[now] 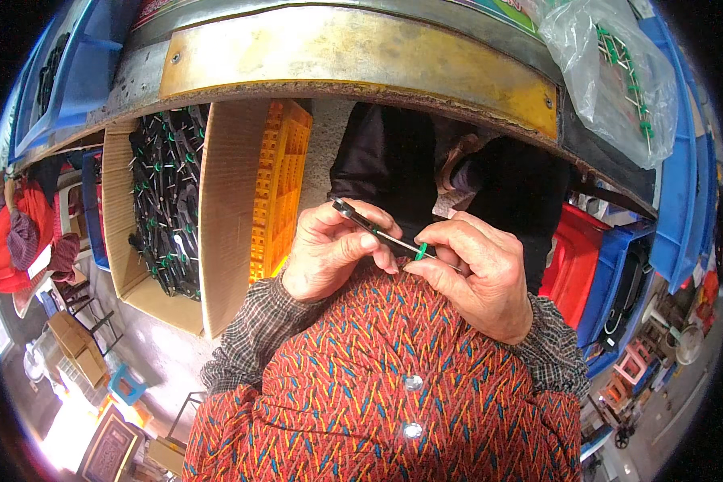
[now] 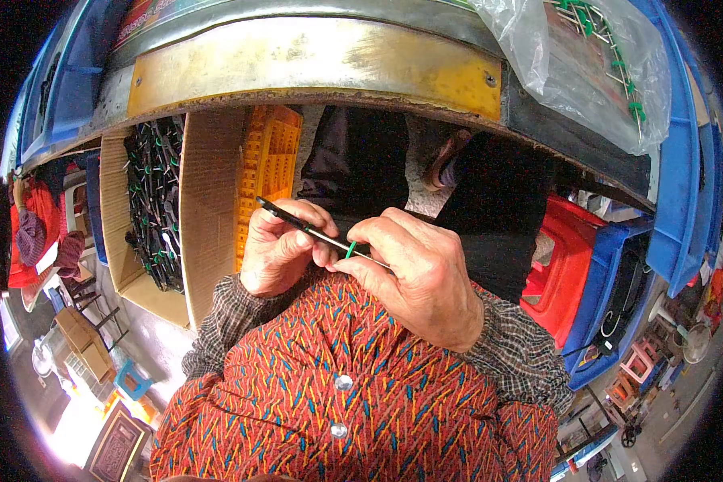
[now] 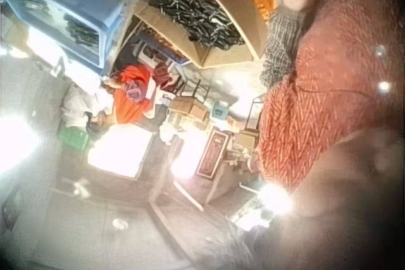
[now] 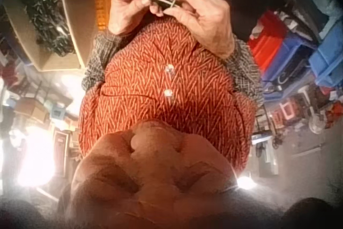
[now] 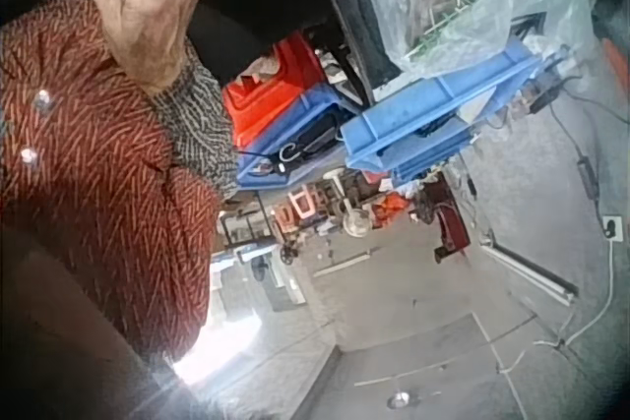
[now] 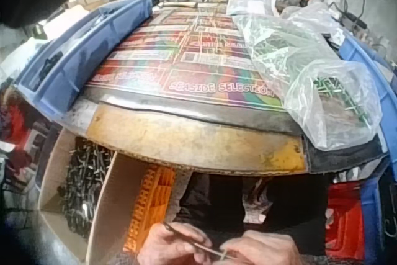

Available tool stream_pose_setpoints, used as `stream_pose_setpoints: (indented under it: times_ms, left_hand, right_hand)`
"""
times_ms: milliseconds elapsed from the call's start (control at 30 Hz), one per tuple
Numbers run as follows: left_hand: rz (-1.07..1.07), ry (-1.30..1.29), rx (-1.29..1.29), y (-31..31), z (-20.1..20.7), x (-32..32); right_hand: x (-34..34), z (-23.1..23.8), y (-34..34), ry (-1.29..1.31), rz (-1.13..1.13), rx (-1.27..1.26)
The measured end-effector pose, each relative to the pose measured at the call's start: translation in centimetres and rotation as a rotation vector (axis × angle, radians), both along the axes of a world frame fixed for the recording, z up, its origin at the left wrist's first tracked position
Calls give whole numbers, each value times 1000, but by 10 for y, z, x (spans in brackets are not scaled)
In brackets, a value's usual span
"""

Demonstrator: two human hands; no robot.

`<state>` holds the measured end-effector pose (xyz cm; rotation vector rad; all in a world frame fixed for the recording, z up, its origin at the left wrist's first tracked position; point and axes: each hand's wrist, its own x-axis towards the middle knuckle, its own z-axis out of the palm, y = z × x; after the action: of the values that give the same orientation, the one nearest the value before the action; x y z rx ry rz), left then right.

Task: The person assembles plastic components by threading metal pins with washers through them by hand, then places the finished pieces into a cardboard box.

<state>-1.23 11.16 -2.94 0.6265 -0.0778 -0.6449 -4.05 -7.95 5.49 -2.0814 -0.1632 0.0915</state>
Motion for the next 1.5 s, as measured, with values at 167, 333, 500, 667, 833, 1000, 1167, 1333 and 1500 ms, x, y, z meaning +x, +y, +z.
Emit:
stream_pose_setpoints:
  times_ms: [167,333,500,667,833,1000,1167,1333,1500]
  left_hand:
    - [3,-63,41,0,-1,0]
    - [10,-82,57,0,-2,-1]
    - [7,15,30,2,-2,-3]
    - [6,-3,20,2,-3,-3]
    - [13,-47,28,2,-4,-4]
    - [-4,-123,197,6,-3,-3]
    - [17,-205,272,8,-6,-1]
    - [26,-112,302,13,-10,-4]
    - [22,65,23,11,-10,-5]
  right_hand:
    - [1,-1,0,25,5,2]
    - [1,-2,-1,4,32,-22]
    - [0,-4,0,-5,56,-33]
    - [-1,-2,0,8,34,-10]
    - [0,-4,-1,8,61,-24]
    - [-1,-3,-1,20,52,-34]
    - [0,-1,0,30,54,-25]
    - [3,1,0,27,72,-47]
    - [2,1,2,-5,78,-36]
